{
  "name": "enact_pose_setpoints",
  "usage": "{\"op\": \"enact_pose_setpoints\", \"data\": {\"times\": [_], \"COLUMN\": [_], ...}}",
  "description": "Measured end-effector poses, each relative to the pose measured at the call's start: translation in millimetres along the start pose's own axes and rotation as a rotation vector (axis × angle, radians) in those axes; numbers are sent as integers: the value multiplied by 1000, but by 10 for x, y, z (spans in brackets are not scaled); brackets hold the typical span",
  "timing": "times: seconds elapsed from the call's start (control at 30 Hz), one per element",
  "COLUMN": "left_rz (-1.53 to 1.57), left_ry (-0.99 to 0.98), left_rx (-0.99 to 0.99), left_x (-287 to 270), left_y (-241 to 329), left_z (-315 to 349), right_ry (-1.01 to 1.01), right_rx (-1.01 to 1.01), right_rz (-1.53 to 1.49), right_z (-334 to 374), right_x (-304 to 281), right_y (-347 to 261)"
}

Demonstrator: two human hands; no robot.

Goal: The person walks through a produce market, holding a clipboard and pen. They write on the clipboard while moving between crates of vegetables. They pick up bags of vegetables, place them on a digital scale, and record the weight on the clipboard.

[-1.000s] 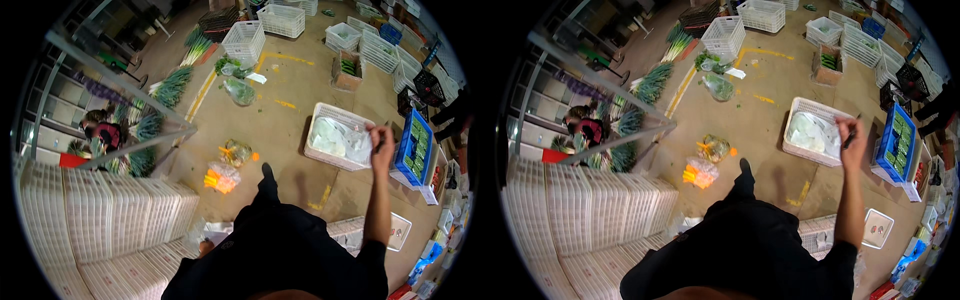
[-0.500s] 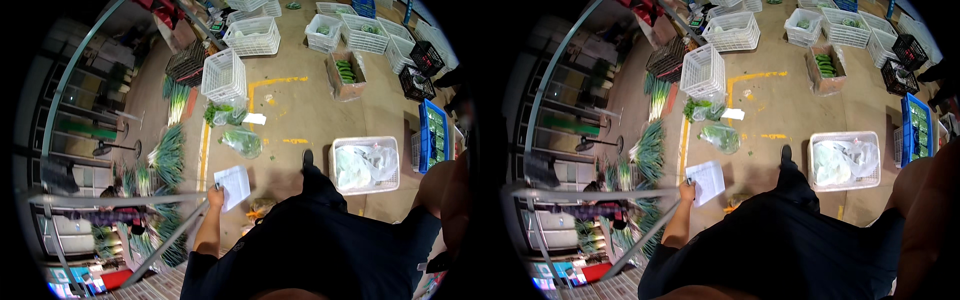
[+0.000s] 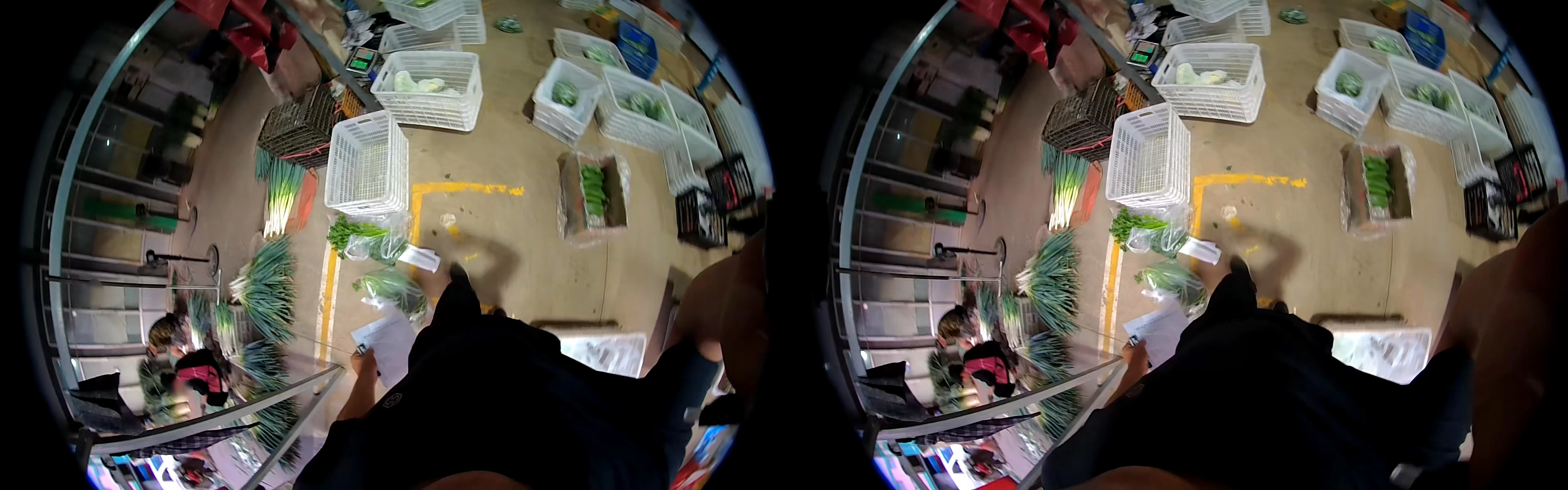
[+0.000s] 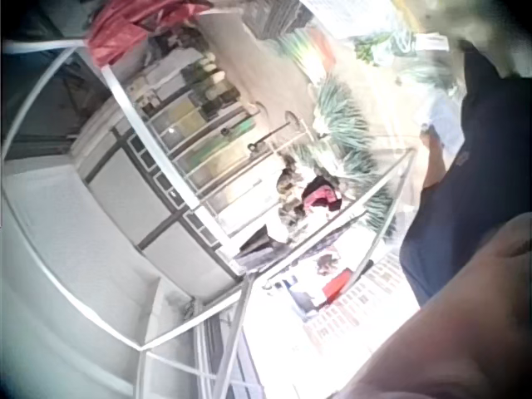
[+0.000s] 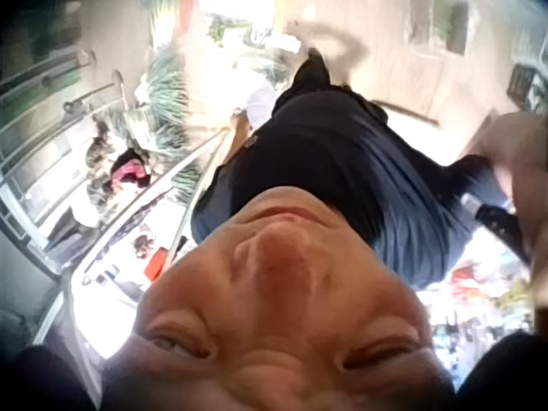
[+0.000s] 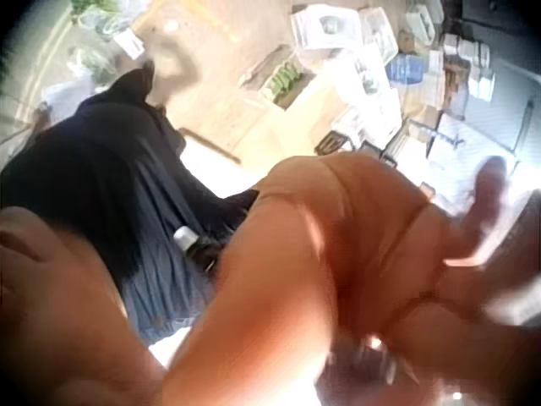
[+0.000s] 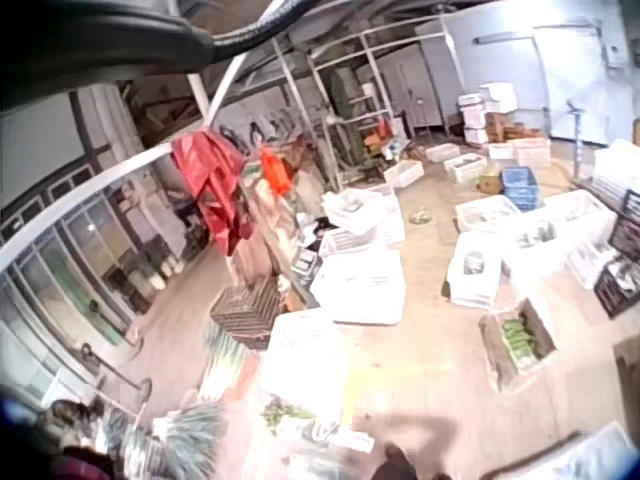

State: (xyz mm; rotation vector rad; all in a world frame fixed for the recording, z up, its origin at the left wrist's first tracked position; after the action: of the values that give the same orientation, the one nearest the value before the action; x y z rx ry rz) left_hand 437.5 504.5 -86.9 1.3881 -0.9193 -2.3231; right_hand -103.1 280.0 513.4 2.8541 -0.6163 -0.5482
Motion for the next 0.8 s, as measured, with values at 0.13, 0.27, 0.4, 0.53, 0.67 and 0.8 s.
{"op": "enact_pose_setpoints", "data": {"times": [0.13,0.27,0.4,0.53,0.67,0.8], "left_rz": [219,205,319,488,650,834], "left_ry": [-53,-200,-358,-643,-581,-459], "left_rx": [65,186,281,327,111,-179], "left_x": [864,1801,2575,3391,4087,4674], "left_y": [955,2791,5061,6379,6656,6553], "left_z": [-983,-1752,-1669,-1641,-1791,-1874], "right_ry": [-5,-27,-223,-329,-316,-486], "right_rx": [211,580,739,952,1132,1169], "right_rz": [32,-82,41,-48,-236,-408], "right_z": [397,1252,1820,2519,3178,3538], "right_x": [750,1674,2537,3159,3756,4618], "right_y": [1165,2256,2960,3874,4993,5829]}}
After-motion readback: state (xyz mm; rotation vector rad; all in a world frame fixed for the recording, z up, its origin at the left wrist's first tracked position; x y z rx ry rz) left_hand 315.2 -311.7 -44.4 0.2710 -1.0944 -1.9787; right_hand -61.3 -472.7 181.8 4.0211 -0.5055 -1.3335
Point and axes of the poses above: each hand's wrist, its own z-axis away from the middle knuckle, its own x-axis out of the palm, y = z × x, the point moved 8 cm from there along -z, towards the middle knuckle, and after that the axes turned 6 degrees about y, right-handed, at the moved point
